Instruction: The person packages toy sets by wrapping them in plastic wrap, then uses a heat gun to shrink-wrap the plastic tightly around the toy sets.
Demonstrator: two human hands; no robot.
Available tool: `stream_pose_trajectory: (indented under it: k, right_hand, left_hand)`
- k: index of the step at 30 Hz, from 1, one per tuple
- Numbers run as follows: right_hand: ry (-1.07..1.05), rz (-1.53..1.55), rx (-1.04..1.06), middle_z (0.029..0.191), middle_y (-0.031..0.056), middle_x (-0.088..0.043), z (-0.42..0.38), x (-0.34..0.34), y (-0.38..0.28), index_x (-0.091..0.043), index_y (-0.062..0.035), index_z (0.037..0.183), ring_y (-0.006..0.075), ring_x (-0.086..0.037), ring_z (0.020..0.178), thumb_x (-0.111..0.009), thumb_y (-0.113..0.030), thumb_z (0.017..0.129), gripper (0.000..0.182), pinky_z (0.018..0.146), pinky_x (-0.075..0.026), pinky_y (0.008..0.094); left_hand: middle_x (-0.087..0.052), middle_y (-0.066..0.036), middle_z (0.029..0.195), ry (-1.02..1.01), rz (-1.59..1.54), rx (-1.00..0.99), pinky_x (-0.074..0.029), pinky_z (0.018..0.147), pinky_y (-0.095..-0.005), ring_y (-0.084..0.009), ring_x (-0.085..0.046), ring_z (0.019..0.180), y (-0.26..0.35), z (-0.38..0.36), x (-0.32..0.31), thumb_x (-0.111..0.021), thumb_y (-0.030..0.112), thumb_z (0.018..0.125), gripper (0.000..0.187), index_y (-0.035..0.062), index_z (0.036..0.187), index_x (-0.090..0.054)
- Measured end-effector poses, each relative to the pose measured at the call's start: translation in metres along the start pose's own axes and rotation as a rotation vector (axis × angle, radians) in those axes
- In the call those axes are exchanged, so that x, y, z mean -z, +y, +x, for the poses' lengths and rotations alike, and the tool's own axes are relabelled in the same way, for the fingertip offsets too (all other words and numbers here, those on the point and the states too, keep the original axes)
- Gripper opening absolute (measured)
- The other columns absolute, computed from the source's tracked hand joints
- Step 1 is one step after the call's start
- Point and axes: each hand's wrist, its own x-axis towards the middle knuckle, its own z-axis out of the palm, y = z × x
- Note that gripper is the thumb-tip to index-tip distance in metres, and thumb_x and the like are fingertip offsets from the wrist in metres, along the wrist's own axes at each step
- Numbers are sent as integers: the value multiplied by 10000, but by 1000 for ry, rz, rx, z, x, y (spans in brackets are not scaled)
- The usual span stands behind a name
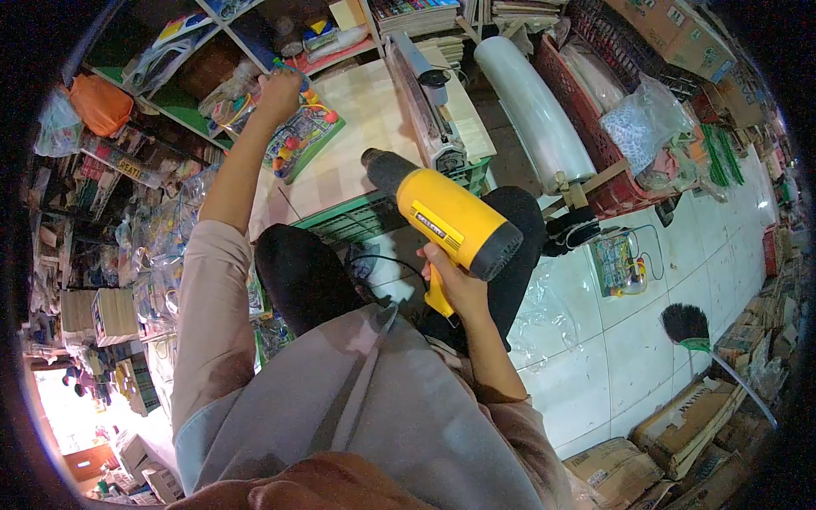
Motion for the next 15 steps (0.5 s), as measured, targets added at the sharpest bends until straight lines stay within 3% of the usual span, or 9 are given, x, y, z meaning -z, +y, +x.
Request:
stream_pose_trajectory:
  k: [4,7,9,13,15]
  right_hand:
    - [50,73,35,818,95,-620,3,5,-7,-557,1,1021,105,-560,603,-639,-158,818,271,546,-464,217]
    - [61,82,24,820,91,-621,5,3,-10,-561,-4,1016,108,-559,603,-647,-161,812,271,547,-459,217]
    - [30,14,38,827,123,-602,7,0,-8,-522,9,1073,128,-556,602,-575,-133,853,267,545,-470,240]
    - [-14,2,41,841,122,-606,9,-9,-3,-524,3,1075,132,-562,617,-589,-112,842,268,556,-473,241]
    - [-37,-22,55,866,125,-612,10,-10,4,-531,-2,1068,137,-568,628,-599,-96,833,262,564,-476,240]
  left_hand:
    - [-566,-127,990,89,-10,-94,-354,730,-470,-292,-523,981,-12,-12,-9,-526,-4,694,265,40,951,-572]
    - [-527,-121,1016,132,-6,-189,-338,837,-458,-251,-480,1043,-24,-29,-8,-552,17,688,320,40,1007,-544]
    - [-509,-102,1040,195,1,-330,-322,863,-454,-247,-461,1054,-35,-42,-9,-531,13,716,337,35,1052,-513]
    - [-495,-96,1093,185,-109,-353,-328,833,-436,-256,-420,1115,-50,-57,-16,-507,25,761,351,84,1106,-495]
    - [-492,-89,1132,188,-206,-221,-320,851,-469,-258,-403,1145,-46,-64,-14,-542,140,801,314,112,1111,-511]
